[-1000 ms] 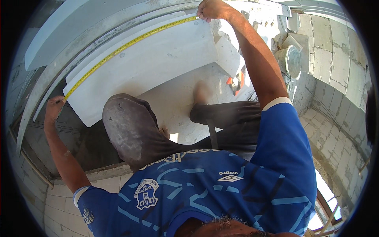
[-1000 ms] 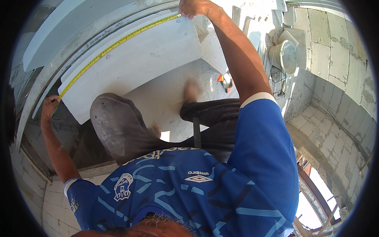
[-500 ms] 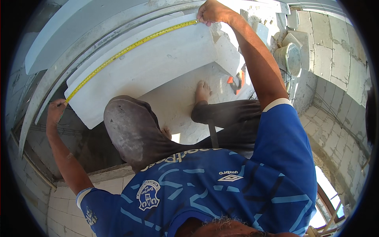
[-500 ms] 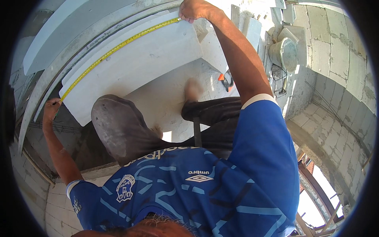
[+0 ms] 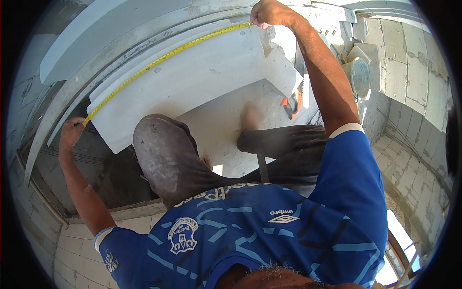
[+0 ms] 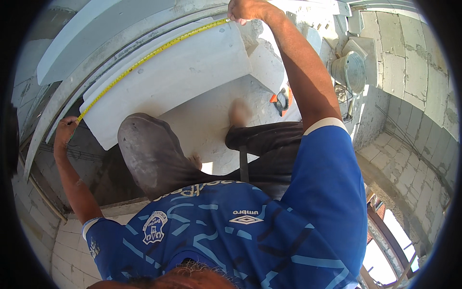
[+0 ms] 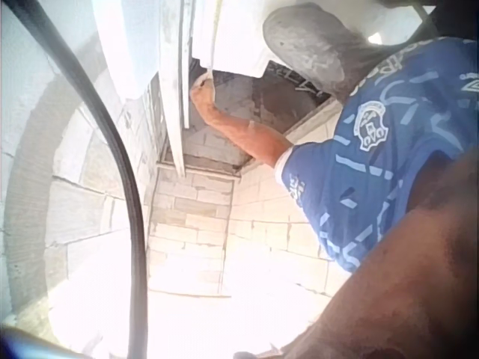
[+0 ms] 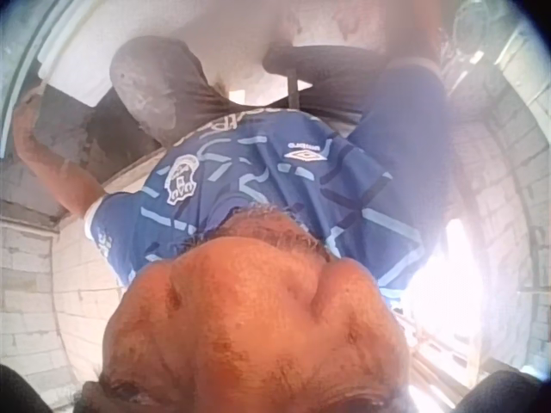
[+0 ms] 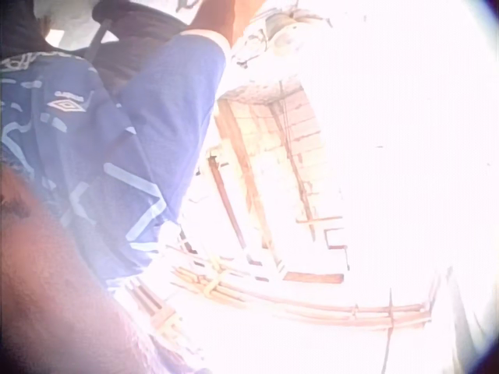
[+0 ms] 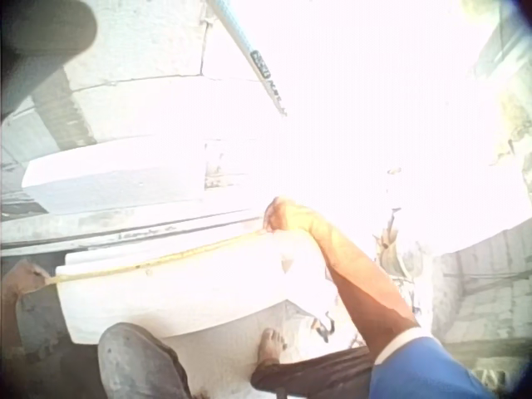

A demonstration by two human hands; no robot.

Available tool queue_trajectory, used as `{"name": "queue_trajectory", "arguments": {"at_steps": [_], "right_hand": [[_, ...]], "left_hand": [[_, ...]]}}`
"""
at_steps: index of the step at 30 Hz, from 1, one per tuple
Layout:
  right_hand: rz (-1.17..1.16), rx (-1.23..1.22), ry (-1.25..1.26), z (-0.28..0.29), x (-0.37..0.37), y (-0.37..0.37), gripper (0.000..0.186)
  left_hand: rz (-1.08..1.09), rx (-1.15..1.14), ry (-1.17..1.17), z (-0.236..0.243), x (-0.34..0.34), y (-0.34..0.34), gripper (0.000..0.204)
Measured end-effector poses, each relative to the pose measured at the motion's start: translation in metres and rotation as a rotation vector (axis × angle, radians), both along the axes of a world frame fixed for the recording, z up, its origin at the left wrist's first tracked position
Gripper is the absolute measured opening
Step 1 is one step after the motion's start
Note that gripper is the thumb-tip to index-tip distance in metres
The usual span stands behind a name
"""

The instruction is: The person measures a masonry block using a tape measure, cuts the block with a hand saw, and aligns a metal strip against the edge of the block.

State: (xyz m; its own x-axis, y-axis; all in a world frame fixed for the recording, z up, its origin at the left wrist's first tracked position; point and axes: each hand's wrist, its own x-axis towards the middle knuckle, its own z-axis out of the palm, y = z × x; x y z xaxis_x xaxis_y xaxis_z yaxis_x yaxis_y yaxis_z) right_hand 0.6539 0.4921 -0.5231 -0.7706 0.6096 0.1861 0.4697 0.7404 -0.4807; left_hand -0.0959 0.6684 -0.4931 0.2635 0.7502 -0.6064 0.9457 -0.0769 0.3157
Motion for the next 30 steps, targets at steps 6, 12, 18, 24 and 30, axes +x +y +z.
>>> {"name": "queue_trajectory", "arguments": {"at_steps": [6, 12, 18, 24, 30], "right_hand": [[-0.291, -0.071, -0.622, 0.061, -0.008, -0.021, 0.022], [-0.418, -0.110, -0.350, 0.081, 0.049, -0.066, 0.019], [-0.986, -0.764, 0.144, 0.163, 0.019, -0.099, 0.007], [-1.246, -0.875, 0.359, 0.193, 0.029, -0.164, 0.008], [-1.253, -0.849, 0.319, 0.180, 0.013, -0.172, 0.007]], "left_hand": [[0.150, -0.064, -0.111, 0.051, -0.011, -0.001, 0.026], [0.076, -0.128, -0.285, 0.108, 0.010, -0.001, 0.019], [-0.082, -0.089, -0.239, 0.156, 0.046, -0.018, 0.018], [-0.137, 0.013, -0.172, 0.169, 0.101, -0.024, 0.014], [-0.206, 0.021, -0.200, 0.165, 0.115, -0.030, 0.017]]}}
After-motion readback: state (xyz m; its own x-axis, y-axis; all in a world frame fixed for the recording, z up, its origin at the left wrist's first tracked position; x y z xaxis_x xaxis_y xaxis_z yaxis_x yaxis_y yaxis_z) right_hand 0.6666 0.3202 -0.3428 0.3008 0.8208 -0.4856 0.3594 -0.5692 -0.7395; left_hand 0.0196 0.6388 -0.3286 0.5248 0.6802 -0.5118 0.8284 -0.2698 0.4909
